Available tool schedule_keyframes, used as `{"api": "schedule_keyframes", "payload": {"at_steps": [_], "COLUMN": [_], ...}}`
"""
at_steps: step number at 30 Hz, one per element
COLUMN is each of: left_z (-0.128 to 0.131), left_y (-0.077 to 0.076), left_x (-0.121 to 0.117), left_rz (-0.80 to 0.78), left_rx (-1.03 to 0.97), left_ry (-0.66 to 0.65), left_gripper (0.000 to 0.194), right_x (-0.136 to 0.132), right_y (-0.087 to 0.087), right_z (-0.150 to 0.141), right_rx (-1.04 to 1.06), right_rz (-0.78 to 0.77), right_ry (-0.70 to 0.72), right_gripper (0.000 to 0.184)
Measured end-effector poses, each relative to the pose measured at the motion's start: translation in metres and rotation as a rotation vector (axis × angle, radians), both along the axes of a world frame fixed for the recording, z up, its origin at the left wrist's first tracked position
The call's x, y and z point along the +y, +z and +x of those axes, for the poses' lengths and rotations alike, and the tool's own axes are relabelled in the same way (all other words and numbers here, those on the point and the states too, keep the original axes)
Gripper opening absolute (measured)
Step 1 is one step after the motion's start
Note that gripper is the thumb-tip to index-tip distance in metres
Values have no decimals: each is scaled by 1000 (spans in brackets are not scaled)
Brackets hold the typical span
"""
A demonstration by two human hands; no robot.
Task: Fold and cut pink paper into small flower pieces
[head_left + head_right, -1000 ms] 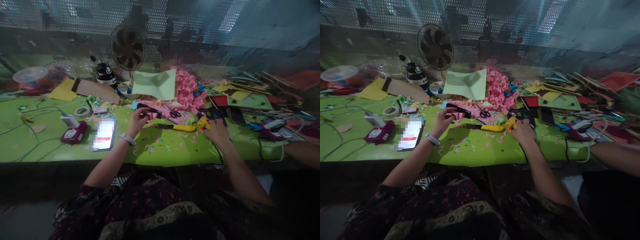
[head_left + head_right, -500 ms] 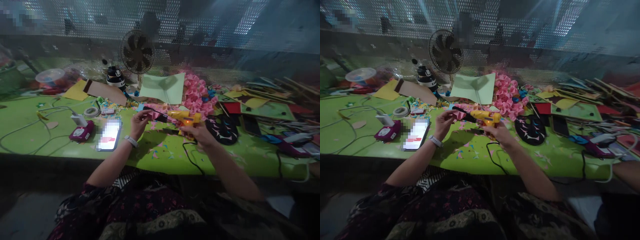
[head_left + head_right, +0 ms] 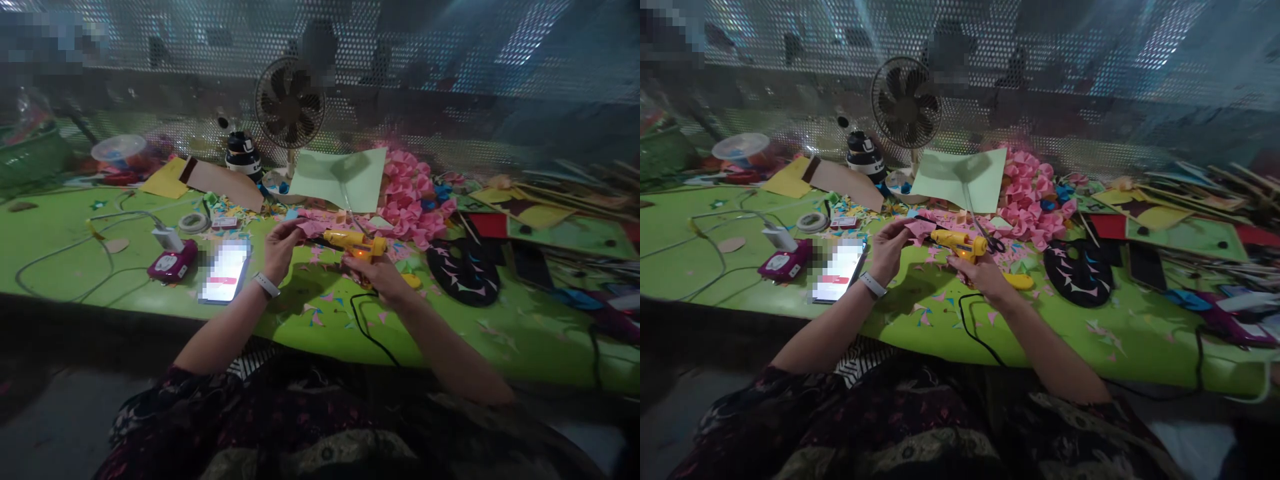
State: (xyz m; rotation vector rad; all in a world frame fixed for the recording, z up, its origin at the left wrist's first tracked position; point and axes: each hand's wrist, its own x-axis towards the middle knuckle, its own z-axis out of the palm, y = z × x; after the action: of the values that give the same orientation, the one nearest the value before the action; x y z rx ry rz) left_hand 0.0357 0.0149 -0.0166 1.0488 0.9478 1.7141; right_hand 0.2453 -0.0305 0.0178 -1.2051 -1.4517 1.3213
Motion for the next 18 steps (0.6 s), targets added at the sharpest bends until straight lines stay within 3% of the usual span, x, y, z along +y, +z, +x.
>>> {"api": "schedule_keyframes", "payload": {"at_steps": [9, 18], "left_z": [-2, -2], "left_y": [-2, -6], "left_x": [-1, 2], "left_rz": [39, 26], "left_rx": [55, -52], "left_ry": [-32, -77], "left_gripper": [29, 30], "right_x": [-6, -9], "right_y": [0, 2], "right_z": [-6, -7], "right_rx": [7, -41], "right_rz": [26, 117], "right_ry": [12, 3], "right_gripper": [35, 34]}}
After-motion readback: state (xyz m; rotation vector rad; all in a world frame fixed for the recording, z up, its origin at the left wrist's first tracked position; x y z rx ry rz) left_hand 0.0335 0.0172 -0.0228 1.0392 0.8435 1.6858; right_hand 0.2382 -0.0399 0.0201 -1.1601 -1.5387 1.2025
